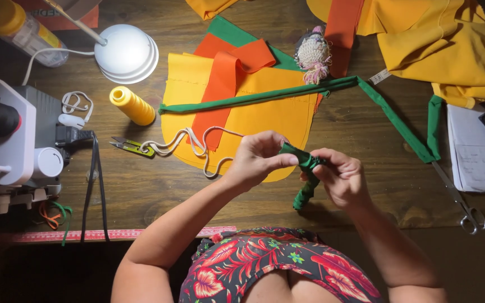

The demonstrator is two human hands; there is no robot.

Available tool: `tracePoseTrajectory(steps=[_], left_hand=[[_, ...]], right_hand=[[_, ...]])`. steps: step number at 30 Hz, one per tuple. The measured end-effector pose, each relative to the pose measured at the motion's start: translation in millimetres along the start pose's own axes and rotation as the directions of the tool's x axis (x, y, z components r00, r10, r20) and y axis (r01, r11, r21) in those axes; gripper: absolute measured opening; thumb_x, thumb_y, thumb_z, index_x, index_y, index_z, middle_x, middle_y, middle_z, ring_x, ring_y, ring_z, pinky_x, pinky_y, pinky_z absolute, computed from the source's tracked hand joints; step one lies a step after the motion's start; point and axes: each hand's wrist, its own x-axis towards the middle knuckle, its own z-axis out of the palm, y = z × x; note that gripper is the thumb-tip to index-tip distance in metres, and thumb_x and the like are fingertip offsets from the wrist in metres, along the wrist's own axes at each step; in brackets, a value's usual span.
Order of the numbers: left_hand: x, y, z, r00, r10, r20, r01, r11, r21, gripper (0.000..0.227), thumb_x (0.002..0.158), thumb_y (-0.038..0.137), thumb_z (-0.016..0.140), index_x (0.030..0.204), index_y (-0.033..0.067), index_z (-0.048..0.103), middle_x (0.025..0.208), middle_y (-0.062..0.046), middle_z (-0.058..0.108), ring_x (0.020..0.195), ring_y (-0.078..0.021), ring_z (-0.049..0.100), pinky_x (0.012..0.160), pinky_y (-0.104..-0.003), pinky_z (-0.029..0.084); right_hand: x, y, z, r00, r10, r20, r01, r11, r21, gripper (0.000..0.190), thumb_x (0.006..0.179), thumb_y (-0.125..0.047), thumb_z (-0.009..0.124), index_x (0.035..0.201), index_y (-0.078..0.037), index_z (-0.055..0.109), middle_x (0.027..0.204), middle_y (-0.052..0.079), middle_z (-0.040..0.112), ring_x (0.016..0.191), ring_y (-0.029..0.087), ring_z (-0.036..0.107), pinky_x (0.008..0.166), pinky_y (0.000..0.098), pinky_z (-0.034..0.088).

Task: A person is threading a white cord through a long green fabric tube using a safety pin, bunching the fabric and pulling it through, while also organizing other colored fabric pieces on the work table.

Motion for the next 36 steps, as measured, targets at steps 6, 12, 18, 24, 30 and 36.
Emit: tracePoseTrajectory(steps=[6,12,18,24,30,36], left_hand=[[-6.5,9.6,13.0,0.988,-0.15,0.03,0.152,0.986,-0.071,0.023,0.075,0.01,0.091,0.089,0.0013,0.074,0.073,-0.009,0.073,0.064,-0.0107,0.068,0.059,-0.024,0.058],[0.6,27.9,9.3,0.983,-0.172,0.065,0.17,0.985,0.04,0.029,0.066,0.014,0.096,0.083,0.0004,0.076,0.065,-0.012,0.071,0.058,-0.0109,0.066,0.056,-0.022,0.057],[-7.1,46.1,17.8,0.997,0.08,-0.015,-0.076,0.984,0.159,0.021,0.079,0.014,0.09,0.093,0.0053,0.077,0.067,-0.01,0.075,0.061,-0.0121,0.074,0.06,-0.023,0.06],[-1.2,55.7,-0.6,0.941,0.337,-0.028,-0.295,0.86,0.416,0.015,0.09,-0.004,0.071,0.091,0.0103,0.077,0.062,-0.007,0.072,0.06,-0.0162,0.074,0.062,-0.026,0.06],[16.3,56.6,-32.9,0.914,0.383,-0.136,-0.249,0.792,0.557,0.007,0.098,0.018,0.072,0.092,0.0156,0.073,0.063,-0.002,0.072,0.064,-0.0145,0.074,0.069,-0.029,0.059],[18.4,72.5,-54.6,0.91,0.36,-0.204,-0.223,0.842,0.491,0.009,0.101,0.006,0.065,0.093,0.0059,0.071,0.069,-0.01,0.073,0.067,-0.0171,0.074,0.07,-0.032,0.061]], right_hand=[[6.9,7.3,2.5,0.997,0.006,0.08,-0.011,0.998,0.067,0.021,0.082,0.004,0.075,0.1,0.014,0.07,0.081,0.022,0.071,0.065,0.026,0.075,0.058,0.0367,0.063],[6.7,-15.8,20.8,0.995,-0.041,0.091,0.048,0.996,-0.073,0.039,0.082,0.002,0.077,0.118,0.012,0.067,0.089,0.016,0.072,0.072,0.016,0.069,0.062,0.0328,0.062],[6.7,-1.5,11.3,0.999,-0.047,-0.006,0.046,0.993,-0.113,0.03,0.088,-0.011,0.075,0.106,0.012,0.07,0.086,0.02,0.07,0.063,0.02,0.07,0.057,0.0319,0.061],[17.8,-14.6,17.3,0.986,0.165,0.035,-0.153,0.963,-0.22,0.029,0.08,0.003,0.081,0.107,0.009,0.073,0.069,0.015,0.071,0.062,0.018,0.073,0.058,0.0305,0.061],[28.7,-16.6,14.7,0.965,0.26,0.009,-0.23,0.869,-0.437,0.011,0.092,-0.012,0.078,0.089,-0.001,0.077,0.058,0.011,0.071,0.053,0.012,0.07,0.053,0.0236,0.056],[25.8,-35.1,-2.3,0.959,0.28,0.05,-0.179,0.733,-0.656,0.01,0.094,-0.017,0.074,0.091,-0.01,0.08,0.063,0.007,0.073,0.063,0.009,0.06,0.061,0.0265,0.053]])
